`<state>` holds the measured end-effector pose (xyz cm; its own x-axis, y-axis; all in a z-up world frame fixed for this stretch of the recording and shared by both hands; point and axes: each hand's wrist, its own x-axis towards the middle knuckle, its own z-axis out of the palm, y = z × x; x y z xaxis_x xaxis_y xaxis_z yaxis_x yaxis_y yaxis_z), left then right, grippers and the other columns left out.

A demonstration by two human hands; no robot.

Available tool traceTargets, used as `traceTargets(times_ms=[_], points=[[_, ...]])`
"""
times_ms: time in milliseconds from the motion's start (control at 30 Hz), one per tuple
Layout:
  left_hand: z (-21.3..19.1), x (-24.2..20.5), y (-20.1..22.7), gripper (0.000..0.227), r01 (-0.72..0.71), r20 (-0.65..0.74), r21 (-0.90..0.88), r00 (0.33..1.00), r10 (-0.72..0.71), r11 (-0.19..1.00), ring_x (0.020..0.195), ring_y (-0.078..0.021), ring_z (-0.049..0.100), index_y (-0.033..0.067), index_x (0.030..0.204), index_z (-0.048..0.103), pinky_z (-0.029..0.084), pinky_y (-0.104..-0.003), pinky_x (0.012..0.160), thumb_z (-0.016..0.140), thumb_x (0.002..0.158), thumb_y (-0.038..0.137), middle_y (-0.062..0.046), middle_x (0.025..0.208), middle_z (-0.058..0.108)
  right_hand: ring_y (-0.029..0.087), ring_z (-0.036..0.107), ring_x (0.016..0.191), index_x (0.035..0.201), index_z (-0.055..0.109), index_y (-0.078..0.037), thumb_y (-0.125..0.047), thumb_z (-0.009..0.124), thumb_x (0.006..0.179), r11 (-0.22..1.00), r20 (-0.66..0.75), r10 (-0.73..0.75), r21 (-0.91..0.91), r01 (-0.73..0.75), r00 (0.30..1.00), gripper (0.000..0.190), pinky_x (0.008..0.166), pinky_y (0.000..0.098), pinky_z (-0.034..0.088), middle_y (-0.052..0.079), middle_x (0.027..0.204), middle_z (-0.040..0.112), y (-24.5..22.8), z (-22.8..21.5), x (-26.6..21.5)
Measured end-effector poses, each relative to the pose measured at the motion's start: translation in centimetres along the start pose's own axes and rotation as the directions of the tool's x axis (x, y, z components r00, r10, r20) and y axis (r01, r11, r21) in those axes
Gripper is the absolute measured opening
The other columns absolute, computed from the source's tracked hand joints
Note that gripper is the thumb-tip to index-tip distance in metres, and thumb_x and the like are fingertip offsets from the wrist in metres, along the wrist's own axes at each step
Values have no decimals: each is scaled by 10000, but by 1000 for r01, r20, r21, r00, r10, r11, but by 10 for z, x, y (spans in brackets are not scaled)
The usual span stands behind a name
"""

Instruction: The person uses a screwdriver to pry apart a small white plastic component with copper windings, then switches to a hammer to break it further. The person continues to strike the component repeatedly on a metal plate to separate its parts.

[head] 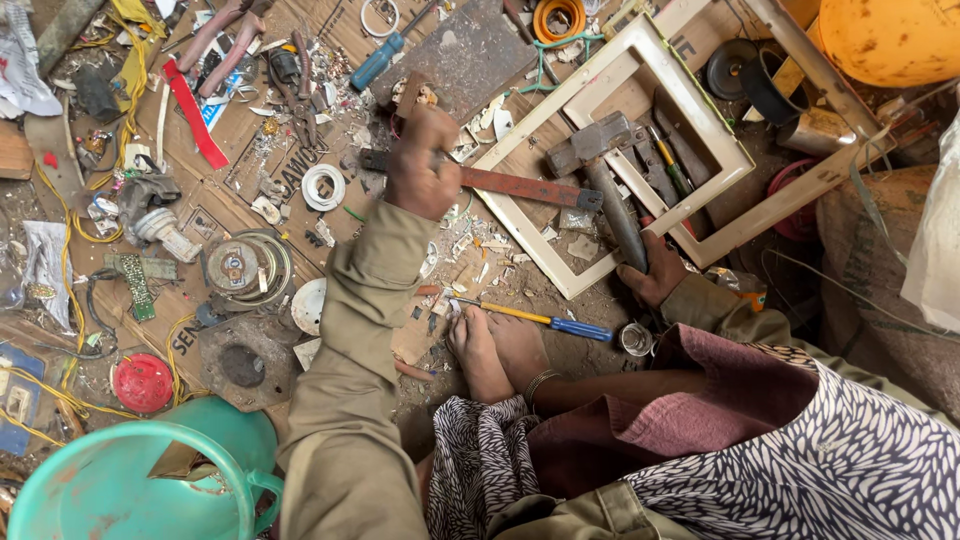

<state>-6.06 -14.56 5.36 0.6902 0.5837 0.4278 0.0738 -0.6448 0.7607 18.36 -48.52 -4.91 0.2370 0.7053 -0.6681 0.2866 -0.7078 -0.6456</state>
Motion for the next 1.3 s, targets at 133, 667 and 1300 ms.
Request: traceTargets(times_ms=[133,667,1300], points=[[13,-1,-15,407,-392,238,301,914,329,869,906,-289,507,120,930,415,445,-460,810,551,650,-142,-93,859,448,310,733,689,1336,474,18,-312,693,876,992,-38,-126,-38,124,991,606,672,450,572,206,805,704,5,2,1],[7,-65,-42,339,-334,193,334,939,283,881,904,-304,608,67,1014,483,544,-545,1063,604,875,-218,-109,913,533,317,734,693,1323,476,2,-321,683,876,989,-13,-142,-52,141,990,588,689,451,575,214,839,711,11,0,3],[5,-8,-6,355,-343,283,225,919,275,912,1028,-413,598,22,962,467,499,-564,1096,600,711,-191,-170,961,538,333,732,701,1354,447,33,-331,686,863,990,-45,-135,-41,134,990,656,673,459,576,246,852,693,18,4,8]])
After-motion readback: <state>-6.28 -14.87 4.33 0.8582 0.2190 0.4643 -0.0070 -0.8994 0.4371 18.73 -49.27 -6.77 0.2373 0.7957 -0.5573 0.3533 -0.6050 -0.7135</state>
